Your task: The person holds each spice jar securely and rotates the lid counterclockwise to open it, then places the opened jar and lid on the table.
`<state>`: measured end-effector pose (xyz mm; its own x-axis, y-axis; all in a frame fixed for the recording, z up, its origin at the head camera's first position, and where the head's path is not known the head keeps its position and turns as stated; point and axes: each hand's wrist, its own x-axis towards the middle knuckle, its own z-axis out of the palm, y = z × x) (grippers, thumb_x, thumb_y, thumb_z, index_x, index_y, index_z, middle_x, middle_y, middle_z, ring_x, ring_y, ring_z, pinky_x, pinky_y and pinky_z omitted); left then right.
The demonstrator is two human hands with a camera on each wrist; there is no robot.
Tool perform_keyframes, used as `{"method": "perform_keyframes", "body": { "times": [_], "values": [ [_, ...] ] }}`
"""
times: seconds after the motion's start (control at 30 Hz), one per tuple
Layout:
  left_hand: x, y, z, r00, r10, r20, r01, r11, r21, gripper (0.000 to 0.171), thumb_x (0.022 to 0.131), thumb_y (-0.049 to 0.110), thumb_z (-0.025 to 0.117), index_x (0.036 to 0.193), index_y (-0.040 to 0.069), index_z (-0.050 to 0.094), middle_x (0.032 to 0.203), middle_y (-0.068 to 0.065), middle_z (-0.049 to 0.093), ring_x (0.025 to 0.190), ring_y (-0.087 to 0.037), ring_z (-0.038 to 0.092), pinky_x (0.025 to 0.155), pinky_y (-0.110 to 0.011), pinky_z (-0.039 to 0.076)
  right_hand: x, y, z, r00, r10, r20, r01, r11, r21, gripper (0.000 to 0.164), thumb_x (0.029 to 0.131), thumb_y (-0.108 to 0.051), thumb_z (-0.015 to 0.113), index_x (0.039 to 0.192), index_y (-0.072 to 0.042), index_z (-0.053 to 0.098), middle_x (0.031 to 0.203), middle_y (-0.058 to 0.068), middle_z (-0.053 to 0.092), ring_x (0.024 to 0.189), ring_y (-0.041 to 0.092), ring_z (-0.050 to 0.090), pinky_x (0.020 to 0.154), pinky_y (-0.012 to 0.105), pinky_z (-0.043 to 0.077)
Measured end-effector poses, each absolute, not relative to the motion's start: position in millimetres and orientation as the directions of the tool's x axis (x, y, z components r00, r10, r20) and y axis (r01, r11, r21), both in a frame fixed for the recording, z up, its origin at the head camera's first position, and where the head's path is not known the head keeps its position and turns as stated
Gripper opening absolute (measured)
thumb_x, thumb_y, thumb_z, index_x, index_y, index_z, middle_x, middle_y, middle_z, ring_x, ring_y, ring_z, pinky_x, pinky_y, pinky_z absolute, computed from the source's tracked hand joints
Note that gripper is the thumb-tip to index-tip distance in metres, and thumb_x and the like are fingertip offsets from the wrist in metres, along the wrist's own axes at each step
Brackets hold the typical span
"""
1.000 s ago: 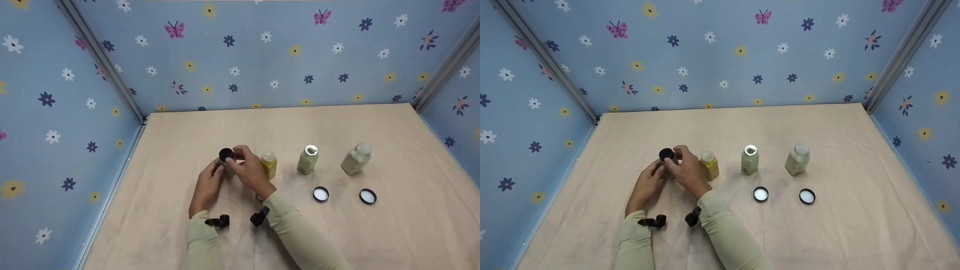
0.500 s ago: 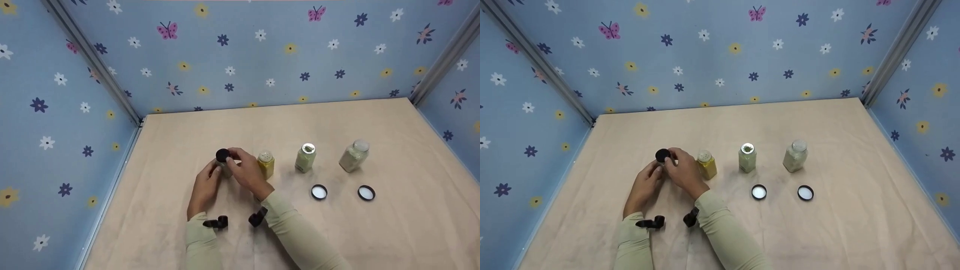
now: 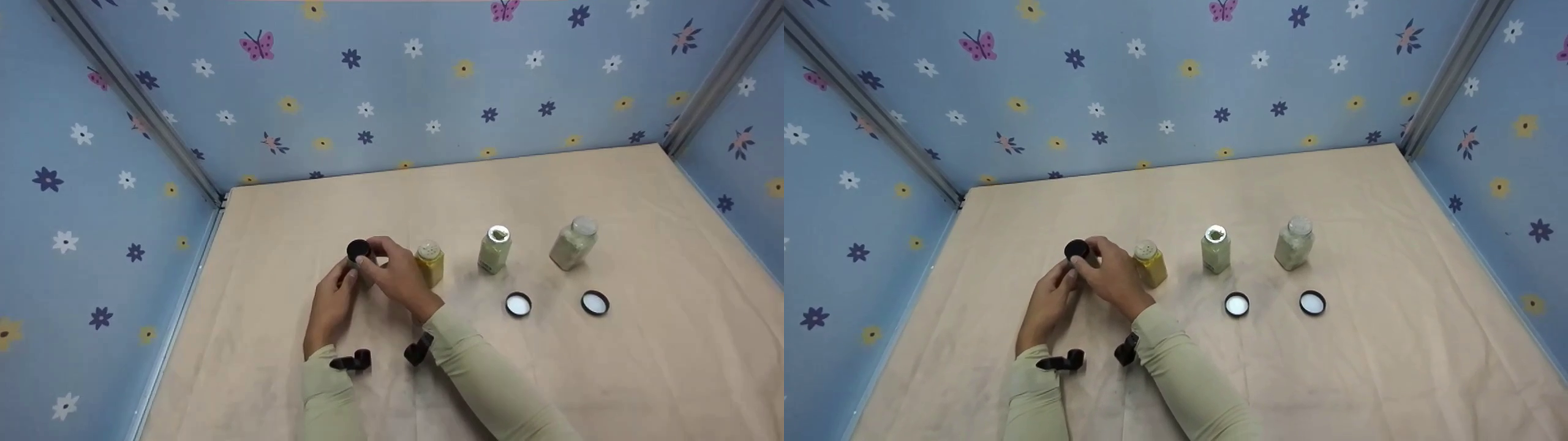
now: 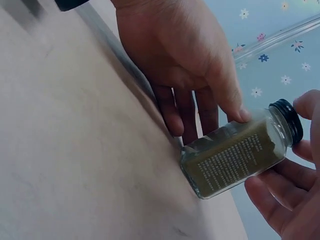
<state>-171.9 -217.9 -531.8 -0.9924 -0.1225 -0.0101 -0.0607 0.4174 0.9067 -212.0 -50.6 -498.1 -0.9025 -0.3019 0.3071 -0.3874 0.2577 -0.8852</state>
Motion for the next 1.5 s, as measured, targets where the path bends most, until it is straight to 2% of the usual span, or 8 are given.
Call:
{"method": "perform_keyframes", "body": {
  "times": [0.1, 0.23, 0.5, 0.7, 0.87, 1.17, 1.3, 1.5],
  "values": [
    [-170.5, -219.1, -531.7, -0.992, -0.126, -0.022, -0.074, 0.424, 0.902, 0.048, 0.106, 0.037, 0.049, 0.151, 0.021, 0.047, 0.148, 0.001, 0.051, 0.133, -0.018, 0.049, 0.110, -0.042, 0.039, -210.8, -53.2, -497.6, -0.900, -0.311, 0.306, -0.396, 0.289, -0.871, 0.045, 0.095, -0.041, 0.069, 0.131, -0.015, 0.062, 0.124, -0.003, 0.065, 0.114, 0.010, 0.059, 0.086, 0.031, 0.054],
    [-169.8, -218.9, -532.9, -0.991, -0.132, -0.026, -0.080, 0.425, 0.902, 0.047, 0.106, 0.036, 0.050, 0.151, 0.021, 0.048, 0.148, 0.001, 0.051, 0.133, -0.017, 0.049, 0.110, -0.041, 0.039, -209.6, -55.1, -496.2, -0.900, -0.307, 0.309, -0.407, 0.340, -0.848, 0.052, 0.093, -0.039, 0.072, 0.135, -0.010, 0.061, 0.127, 0.002, 0.064, 0.115, 0.013, 0.060, 0.090, 0.037, 0.054],
    [-172.6, -213.0, -534.5, -0.993, -0.119, -0.012, -0.061, 0.416, 0.907, 0.047, 0.106, 0.037, 0.051, 0.150, 0.022, 0.049, 0.147, 0.002, 0.052, 0.133, -0.015, 0.049, 0.110, -0.039, 0.040, -210.5, -50.9, -496.2, -0.911, -0.288, 0.297, -0.393, 0.383, -0.836, 0.056, 0.095, -0.033, 0.070, 0.142, -0.005, 0.056, 0.126, 0.008, 0.064, 0.112, 0.015, 0.061, 0.084, 0.025, 0.054],
    [-173.8, -215.6, -532.4, -0.993, -0.120, 0.013, -0.038, 0.406, 0.913, 0.045, 0.105, 0.034, 0.052, 0.149, 0.020, 0.051, 0.146, 0.000, 0.053, 0.134, -0.018, 0.049, 0.111, -0.041, 0.038, -212.0, -52.1, -495.0, -0.911, -0.264, 0.317, -0.392, 0.312, -0.865, 0.049, 0.094, -0.029, 0.072, 0.134, -0.004, 0.056, 0.119, 0.010, 0.068, 0.108, 0.016, 0.064, 0.079, 0.026, 0.055],
    [-174.0, -219.6, -528.2, -0.991, -0.132, -0.002, -0.057, 0.410, 0.911, 0.045, 0.106, 0.037, 0.051, 0.149, 0.023, 0.050, 0.146, 0.002, 0.052, 0.134, -0.016, 0.048, 0.111, -0.040, 0.037, -213.6, -53.6, -492.1, -0.893, -0.294, 0.341, -0.422, 0.279, -0.863, 0.039, 0.096, -0.028, 0.070, 0.127, -0.009, 0.056, 0.115, 0.007, 0.070, 0.107, 0.013, 0.064, 0.077, 0.026, 0.055],
    [-171.7, -223.1, -524.3, -0.987, -0.152, 0.060, -0.009, 0.414, 0.910, 0.045, 0.104, 0.025, 0.056, 0.149, 0.023, 0.050, 0.144, -0.001, 0.055, 0.131, -0.019, 0.052, 0.109, -0.042, 0.040, -212.5, -54.7, -490.3, -0.869, -0.334, 0.364, -0.468, 0.322, -0.823, 0.033, 0.100, -0.023, 0.063, 0.130, -0.011, 0.060, 0.117, 0.005, 0.071, 0.109, 0.012, 0.065, 0.077, 0.025, 0.055],
    [-173.5, -221.2, -525.3, -0.984, -0.153, 0.091, 0.022, 0.400, 0.916, 0.043, 0.103, 0.022, 0.058, 0.146, 0.020, 0.054, 0.141, -0.001, 0.058, 0.127, -0.017, 0.054, 0.107, -0.039, 0.042, -212.6, -54.5, -489.8, -0.878, -0.326, 0.350, -0.456, 0.347, -0.820, 0.036, 0.099, -0.026, 0.065, 0.132, -0.011, 0.061, 0.118, 0.004, 0.070, 0.108, 0.013, 0.065, 0.079, 0.028, 0.056],
    [-174.5, -216.7, -524.5, -0.987, -0.147, 0.071, 0.011, 0.375, 0.927, 0.044, 0.104, 0.023, 0.057, 0.147, 0.018, 0.053, 0.142, -0.001, 0.057, 0.130, -0.016, 0.052, 0.107, -0.037, 0.043, -213.2, -54.3, -489.6, -0.903, -0.304, 0.304, -0.408, 0.383, -0.828, 0.048, 0.096, -0.038, 0.069, 0.134, -0.010, 0.059, 0.124, 0.002, 0.067, 0.112, 0.013, 0.063, 0.092, 0.040, 0.053]
  ]
}}
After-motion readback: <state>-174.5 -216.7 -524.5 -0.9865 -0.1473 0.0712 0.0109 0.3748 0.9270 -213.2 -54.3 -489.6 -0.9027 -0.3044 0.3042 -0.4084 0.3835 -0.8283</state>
